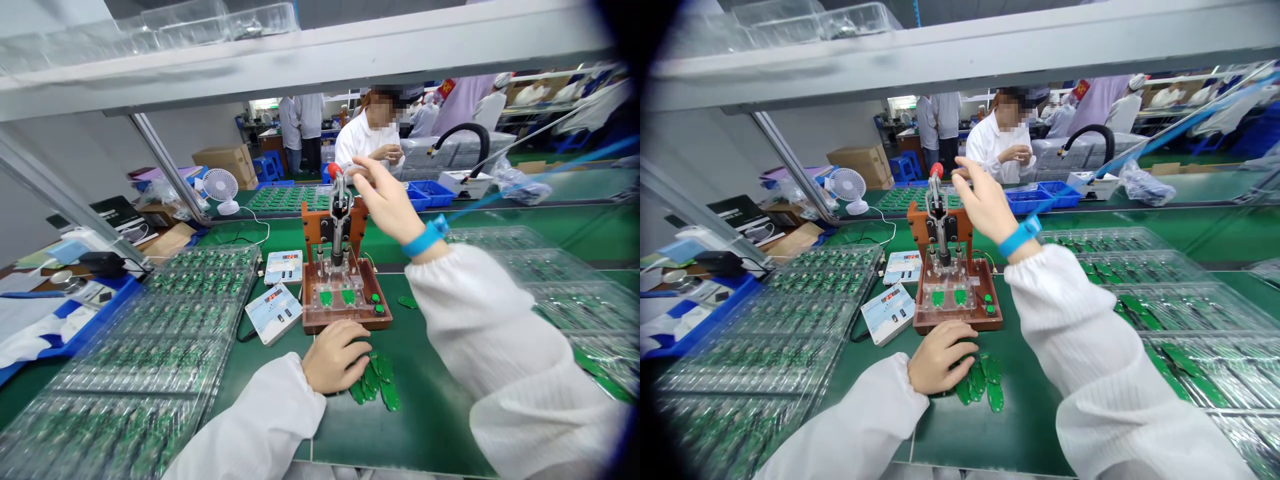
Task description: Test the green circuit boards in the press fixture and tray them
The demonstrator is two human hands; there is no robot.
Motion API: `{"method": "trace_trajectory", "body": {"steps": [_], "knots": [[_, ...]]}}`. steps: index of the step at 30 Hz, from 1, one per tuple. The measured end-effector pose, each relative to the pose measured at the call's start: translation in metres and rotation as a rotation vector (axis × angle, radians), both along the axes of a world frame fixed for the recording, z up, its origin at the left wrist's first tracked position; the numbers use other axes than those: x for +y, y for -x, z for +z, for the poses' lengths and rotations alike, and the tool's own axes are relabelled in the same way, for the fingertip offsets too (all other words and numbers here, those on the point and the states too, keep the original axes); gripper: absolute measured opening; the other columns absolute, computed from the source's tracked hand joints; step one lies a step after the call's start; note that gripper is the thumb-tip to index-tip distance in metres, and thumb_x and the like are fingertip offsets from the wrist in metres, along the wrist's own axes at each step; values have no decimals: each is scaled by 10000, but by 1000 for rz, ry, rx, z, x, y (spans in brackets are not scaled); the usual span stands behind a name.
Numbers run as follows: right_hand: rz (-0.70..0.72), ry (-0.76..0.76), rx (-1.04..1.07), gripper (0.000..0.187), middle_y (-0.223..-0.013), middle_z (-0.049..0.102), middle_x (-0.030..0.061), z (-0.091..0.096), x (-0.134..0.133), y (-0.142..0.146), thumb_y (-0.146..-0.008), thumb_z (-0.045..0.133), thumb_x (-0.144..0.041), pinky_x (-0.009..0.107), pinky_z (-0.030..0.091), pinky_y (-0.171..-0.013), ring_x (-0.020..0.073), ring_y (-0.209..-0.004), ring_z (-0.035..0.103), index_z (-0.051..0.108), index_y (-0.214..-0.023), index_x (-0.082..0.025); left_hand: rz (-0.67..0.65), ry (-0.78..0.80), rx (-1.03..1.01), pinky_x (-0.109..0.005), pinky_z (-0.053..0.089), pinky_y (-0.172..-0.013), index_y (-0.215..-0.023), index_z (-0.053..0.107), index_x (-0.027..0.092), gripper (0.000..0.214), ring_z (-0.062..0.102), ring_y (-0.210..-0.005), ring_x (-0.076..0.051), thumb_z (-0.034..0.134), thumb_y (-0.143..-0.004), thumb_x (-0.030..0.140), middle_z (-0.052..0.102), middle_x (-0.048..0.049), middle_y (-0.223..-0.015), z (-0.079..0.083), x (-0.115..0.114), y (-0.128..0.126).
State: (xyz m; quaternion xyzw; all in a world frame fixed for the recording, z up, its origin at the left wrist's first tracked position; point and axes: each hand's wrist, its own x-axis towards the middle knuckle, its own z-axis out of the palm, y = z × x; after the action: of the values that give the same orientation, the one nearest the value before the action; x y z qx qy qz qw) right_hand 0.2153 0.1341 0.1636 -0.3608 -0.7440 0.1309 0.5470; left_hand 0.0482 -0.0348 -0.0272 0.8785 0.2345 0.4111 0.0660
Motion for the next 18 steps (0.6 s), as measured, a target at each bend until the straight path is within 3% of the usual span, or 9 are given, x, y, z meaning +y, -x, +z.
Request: {"method": "trace_trajectory", "body": {"steps": [4,6,9,12,14,18], "knots": [[216,303,-10,424,-980,768,53,37,32,20,-1077,440,-436,387,597,-948,164,-950,751,711,-1099,-111,-44,31,26,-453,545,-1043,-1021,685,174,138,633,-1203,-267,570,-954,211,721,-116,-1138,-5,4,3],[255,282,22,494,-974,751,11,53,23,23,-1071,366,-424,288,571,-880,129,-949,754,661,-1234,-63,-48,53,16,-447,546,-1040,-1011,684,175,128,638,-1187,-260,574,-956,210,723,-110,-1125,-5,5,4],[243,97,19,549,-1060,724,-13,63,-25,24,-1046,319,-394,238,520,-869,144,-1050,725,544,-1394,-34,-48,88,27,-443,543,-1041,-1003,686,184,132,636,-1187,-258,564,-968,219,724,-105,-1122,-3,4,4],[136,-156,-16,319,-1214,739,22,51,-85,24,-1058,514,-300,320,585,-992,186,-1123,726,637,-1330,-189,-57,95,36,-426,539,-1041,-991,687,182,134,637,-1171,-252,560,-971,218,725,-97,-1112,-2,4,4],[48,-263,-71,305,-1281,728,16,33,-114,24,-1049,541,-222,374,578,-1064,206,-1176,707,654,-1329,-262,-60,102,55,-419,532,-1052,-988,689,181,137,635,-1165,-246,557,-972,217,724,-93,-1110,-3,4,4],[-16,-320,-110,409,-1343,705,-8,-3,-135,24,-1035,546,-163,400,561,-1102,225,-1227,683,613,-1406,-323,-47,140,106,-428,501,-1099,-996,697,190,155,615,-1205,-239,548,-983,230,724,-89,-1136,-5,4,4]]}}
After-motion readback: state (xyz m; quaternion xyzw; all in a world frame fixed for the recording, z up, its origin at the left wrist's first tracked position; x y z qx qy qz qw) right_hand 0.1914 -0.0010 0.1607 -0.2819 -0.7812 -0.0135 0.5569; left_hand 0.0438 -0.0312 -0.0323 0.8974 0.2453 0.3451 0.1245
